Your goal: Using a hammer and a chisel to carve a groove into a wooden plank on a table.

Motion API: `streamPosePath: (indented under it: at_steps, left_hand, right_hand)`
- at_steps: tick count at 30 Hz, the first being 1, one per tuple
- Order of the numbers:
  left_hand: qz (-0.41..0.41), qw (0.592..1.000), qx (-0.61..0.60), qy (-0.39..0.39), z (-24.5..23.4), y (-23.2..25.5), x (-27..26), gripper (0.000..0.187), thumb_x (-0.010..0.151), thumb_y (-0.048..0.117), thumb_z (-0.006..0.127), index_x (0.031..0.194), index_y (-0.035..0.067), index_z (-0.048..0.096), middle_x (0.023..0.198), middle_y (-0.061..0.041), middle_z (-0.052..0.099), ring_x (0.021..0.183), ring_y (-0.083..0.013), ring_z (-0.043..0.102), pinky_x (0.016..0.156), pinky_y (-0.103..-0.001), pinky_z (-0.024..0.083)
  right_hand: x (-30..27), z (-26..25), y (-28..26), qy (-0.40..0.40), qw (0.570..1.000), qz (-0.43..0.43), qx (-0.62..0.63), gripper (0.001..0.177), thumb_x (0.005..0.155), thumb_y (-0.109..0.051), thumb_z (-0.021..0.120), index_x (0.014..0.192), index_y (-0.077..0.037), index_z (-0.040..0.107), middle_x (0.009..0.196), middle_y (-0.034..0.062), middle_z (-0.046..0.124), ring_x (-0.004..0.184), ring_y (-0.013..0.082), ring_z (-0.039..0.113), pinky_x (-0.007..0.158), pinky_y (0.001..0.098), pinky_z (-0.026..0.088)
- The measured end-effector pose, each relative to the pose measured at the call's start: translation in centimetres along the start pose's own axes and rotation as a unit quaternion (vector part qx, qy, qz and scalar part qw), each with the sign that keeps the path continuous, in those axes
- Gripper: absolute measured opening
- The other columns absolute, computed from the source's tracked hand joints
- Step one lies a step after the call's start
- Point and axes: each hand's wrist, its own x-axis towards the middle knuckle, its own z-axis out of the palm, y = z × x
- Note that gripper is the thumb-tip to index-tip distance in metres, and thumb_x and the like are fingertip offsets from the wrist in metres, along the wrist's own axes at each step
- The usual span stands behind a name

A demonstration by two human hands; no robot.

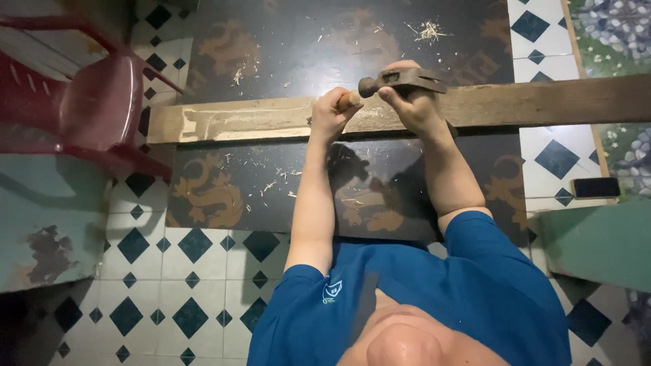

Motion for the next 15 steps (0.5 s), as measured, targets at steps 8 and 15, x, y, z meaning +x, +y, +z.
streamPosePath:
  at_steps: [8,15]
  left_hand:
    - [-0.006,1.0,0.014,-0.013,0.0,1.2,0.1,0.024,0.089,0.028,0.079,0.083,0.016,0.059,0.073,0.003,0.051,0.068,-0.0149,0.045,0.061,-0.029,0.034]
    - [-0.005,1.0,0.016,-0.018,-0.1,1.8,0.2,0.024,0.088,0.026,0.08,0.081,0.013,0.06,0.069,0.002,0.052,0.065,-0.0155,0.046,0.058,-0.03,0.034]
  right_hand:
    - [0.3,-0.4,-1.7,-0.072,0.996,0.05,-0.027,0.042,0.103,-0.037,0.069,0.125,-0.002,0.058,0.119,0.0152,0.061,0.103,0.0271,0.062,0.093,0.035,0.05]
    - [0.3,0.0,-1.5,-0.103,0.992,0.063,-0.029,0.047,0.103,-0.043,0.065,0.121,0.0,0.056,0.116,0.0156,0.061,0.102,0.0278,0.062,0.092,0.0353,0.051]
